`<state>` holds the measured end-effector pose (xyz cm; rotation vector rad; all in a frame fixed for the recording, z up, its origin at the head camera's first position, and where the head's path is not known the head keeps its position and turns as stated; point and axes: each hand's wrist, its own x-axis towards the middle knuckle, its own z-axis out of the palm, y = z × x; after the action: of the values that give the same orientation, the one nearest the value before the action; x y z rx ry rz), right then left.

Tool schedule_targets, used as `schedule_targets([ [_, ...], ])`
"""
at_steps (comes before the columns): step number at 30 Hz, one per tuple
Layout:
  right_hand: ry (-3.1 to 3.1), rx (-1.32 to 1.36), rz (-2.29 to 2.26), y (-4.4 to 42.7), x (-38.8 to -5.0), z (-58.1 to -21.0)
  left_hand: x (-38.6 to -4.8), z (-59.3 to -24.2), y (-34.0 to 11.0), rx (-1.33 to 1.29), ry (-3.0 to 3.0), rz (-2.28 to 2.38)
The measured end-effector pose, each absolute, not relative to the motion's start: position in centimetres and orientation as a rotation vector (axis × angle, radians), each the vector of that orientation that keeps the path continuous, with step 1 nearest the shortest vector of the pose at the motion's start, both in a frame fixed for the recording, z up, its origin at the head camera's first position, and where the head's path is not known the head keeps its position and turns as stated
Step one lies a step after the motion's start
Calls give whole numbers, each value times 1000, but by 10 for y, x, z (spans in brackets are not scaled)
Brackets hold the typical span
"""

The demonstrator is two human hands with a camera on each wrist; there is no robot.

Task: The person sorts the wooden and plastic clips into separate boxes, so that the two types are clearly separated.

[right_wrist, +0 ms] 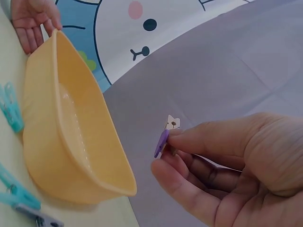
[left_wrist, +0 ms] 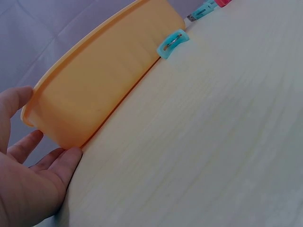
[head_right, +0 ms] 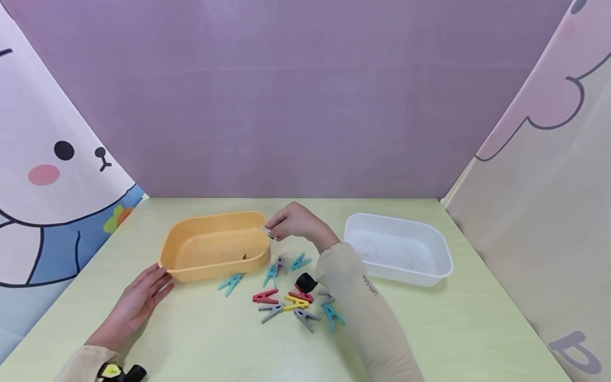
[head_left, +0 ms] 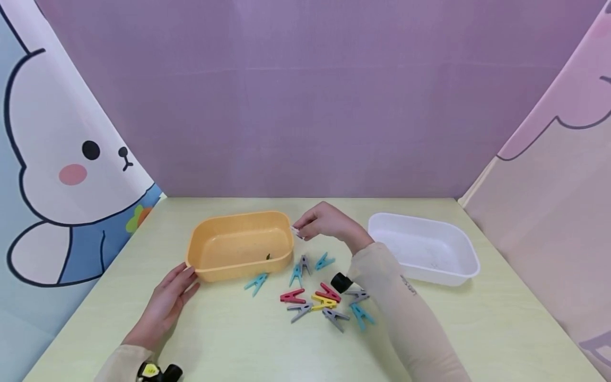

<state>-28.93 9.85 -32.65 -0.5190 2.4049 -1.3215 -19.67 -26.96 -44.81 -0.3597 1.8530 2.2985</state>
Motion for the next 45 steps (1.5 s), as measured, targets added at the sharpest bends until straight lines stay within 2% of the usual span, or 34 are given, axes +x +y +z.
schedule_targets([
  [20, 2284, -503, -1468, 55, -303, -333, -201, -448, -270, -342, 1823, 2312],
  [32, 2230, -317, -1594, 23, -312, -354, -202, -449, -270, -370, 1855, 2257],
  [45, 2302, -203, -1614, -4, -307, -376, -202, -448, -272, -432, 1784, 2288],
])
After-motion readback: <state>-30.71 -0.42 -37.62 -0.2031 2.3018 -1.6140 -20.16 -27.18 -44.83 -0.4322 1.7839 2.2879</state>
